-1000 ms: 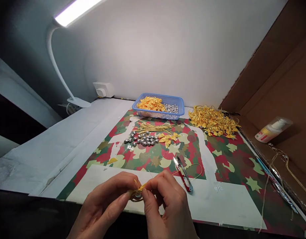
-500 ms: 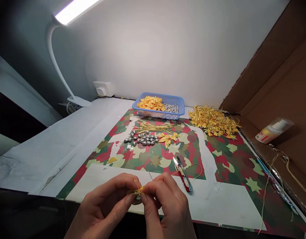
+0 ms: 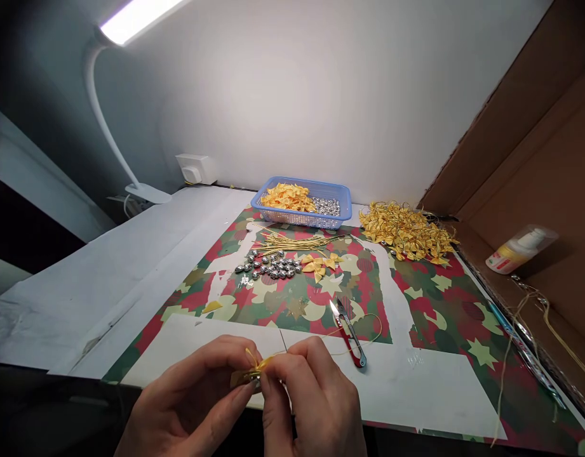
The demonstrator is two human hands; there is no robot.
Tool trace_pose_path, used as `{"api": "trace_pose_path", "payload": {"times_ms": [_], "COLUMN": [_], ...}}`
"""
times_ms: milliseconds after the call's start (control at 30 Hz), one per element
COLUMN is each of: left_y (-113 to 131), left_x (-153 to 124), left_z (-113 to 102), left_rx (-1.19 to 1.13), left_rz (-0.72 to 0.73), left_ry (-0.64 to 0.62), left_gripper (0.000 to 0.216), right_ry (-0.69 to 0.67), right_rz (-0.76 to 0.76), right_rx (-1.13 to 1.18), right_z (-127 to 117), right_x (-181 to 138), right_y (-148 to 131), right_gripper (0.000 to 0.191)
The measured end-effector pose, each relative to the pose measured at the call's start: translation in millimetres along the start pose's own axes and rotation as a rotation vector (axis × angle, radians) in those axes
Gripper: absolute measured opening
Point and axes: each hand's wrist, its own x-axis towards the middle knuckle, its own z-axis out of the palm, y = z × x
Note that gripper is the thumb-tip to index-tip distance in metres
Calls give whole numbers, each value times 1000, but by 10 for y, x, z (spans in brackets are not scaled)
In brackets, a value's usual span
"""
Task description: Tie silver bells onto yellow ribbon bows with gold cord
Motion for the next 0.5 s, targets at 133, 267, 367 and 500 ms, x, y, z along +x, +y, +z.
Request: {"api": "trace_pose_path", "payload": {"times_ms": [133, 267, 367, 500], "left_y": [-16, -20, -20, -15], "left_x": [0, 4, 7, 10], "left_z": [3, 15, 6, -40], "left_rx": [-3, -22, -22, 3], "left_rz": [11, 41, 61, 68], "left_ry": [30, 32, 39, 8], "left_gripper": [14, 17, 14, 15], "right_ry": [26, 44, 72, 80], "right_rz": [-17, -39, -63, -80], "right_rx": [-50, -53, -75, -134], "right_z": [36, 64, 76, 85], "right_x": [-16, -20, -12, -5], "right_y": [19, 27, 19, 15], "right_gripper": [15, 15, 16, 15]}}
